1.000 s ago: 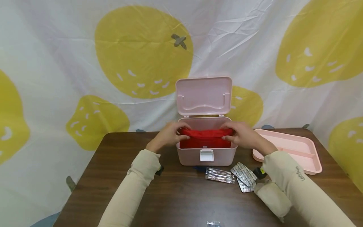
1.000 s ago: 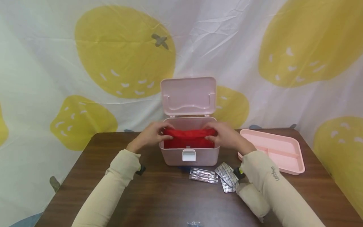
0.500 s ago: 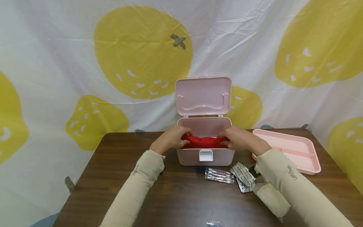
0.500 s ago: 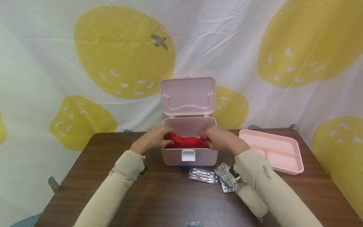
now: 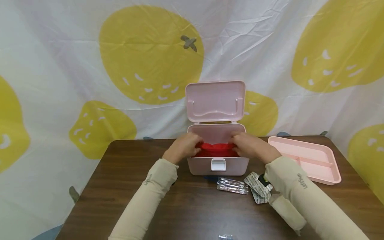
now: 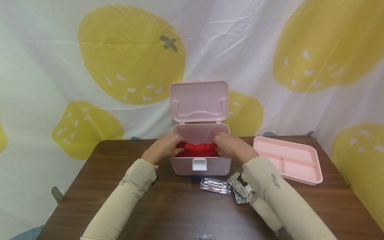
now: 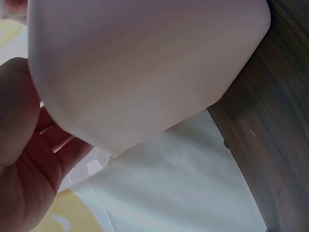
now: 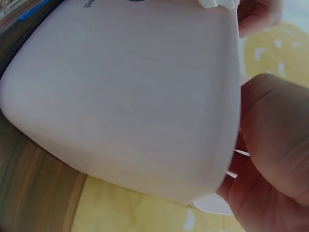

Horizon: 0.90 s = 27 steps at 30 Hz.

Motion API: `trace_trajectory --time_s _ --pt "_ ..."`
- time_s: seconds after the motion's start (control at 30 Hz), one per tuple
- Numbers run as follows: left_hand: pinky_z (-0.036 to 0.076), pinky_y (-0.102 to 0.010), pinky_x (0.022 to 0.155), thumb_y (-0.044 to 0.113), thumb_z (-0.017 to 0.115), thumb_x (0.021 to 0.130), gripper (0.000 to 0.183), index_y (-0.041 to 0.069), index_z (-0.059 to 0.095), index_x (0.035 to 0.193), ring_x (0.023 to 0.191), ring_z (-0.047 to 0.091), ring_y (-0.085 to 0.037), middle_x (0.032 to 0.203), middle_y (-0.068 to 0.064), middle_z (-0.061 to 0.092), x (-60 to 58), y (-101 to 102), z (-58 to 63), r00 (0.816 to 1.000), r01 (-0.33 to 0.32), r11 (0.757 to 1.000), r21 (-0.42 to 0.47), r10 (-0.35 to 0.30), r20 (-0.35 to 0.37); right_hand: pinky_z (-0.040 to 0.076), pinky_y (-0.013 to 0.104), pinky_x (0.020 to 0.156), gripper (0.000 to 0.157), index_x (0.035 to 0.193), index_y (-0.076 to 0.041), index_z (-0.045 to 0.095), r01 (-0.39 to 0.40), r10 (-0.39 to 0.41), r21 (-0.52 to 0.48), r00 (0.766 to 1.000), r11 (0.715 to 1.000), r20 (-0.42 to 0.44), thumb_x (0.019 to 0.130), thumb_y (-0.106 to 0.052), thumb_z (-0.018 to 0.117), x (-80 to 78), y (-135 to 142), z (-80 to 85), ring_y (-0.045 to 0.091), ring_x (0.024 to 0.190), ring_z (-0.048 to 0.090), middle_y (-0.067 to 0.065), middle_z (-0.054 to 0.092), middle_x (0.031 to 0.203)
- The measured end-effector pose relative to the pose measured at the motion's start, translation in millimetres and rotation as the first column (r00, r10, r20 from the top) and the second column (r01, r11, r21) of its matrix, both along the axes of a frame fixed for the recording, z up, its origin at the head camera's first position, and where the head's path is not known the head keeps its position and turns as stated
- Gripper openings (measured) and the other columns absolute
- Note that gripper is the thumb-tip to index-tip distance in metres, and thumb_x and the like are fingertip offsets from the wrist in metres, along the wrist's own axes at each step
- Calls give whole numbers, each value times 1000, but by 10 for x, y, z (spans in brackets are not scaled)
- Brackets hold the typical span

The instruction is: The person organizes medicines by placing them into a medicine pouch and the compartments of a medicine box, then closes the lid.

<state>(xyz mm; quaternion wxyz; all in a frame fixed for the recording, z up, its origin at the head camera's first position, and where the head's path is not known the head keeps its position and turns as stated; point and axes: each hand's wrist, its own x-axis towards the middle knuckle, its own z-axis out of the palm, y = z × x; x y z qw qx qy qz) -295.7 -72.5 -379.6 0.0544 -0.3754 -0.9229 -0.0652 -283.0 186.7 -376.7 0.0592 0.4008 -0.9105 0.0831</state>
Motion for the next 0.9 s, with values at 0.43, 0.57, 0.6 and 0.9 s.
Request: trace_trajectory --time_s 0.43,0.57,0.6,0.9 --pt "53 -39 81 21 62 97 16 8 68 91 86 62 -25 90 -7 66 27 92 -76 998 -59 998 -34 60 15 51 40 74 27 98 -1 69 48 -48 29 999 998 20 76 12 61 -105 -150 -82 25 75 58 7 64 82" --pt "52 -39 83 20 56 100 22 8 67 86 84 62 -25 86 -7 65 20 119 -72 996 -78 996 -30 80 48 51 41 75 20 96 -1 68 76 -78 51 996 996 44 79 8 62 -120 -194 -99 26 76 59 9 63 80" --pt "52 -39 83 20 54 101 23 9 67 84 84 62 -25 84 -7 65 18 125 -69 995 -81 996 -26 83 57 52 42 76 17 95 0 67 79 -82 58 996 995 46 80 7 62 -122 -207 -101 27 77 59 10 63 81" --pt "52 -37 80 17 52 101 26 9 64 79 79 60 -24 76 -5 62 18 154 -68 990 -101 994 -28 104 98 50 45 89 21 107 4 65 139 -155 116 978 983 141 87 -1 60 -148 -285 -150 31 90 61 16 66 97"
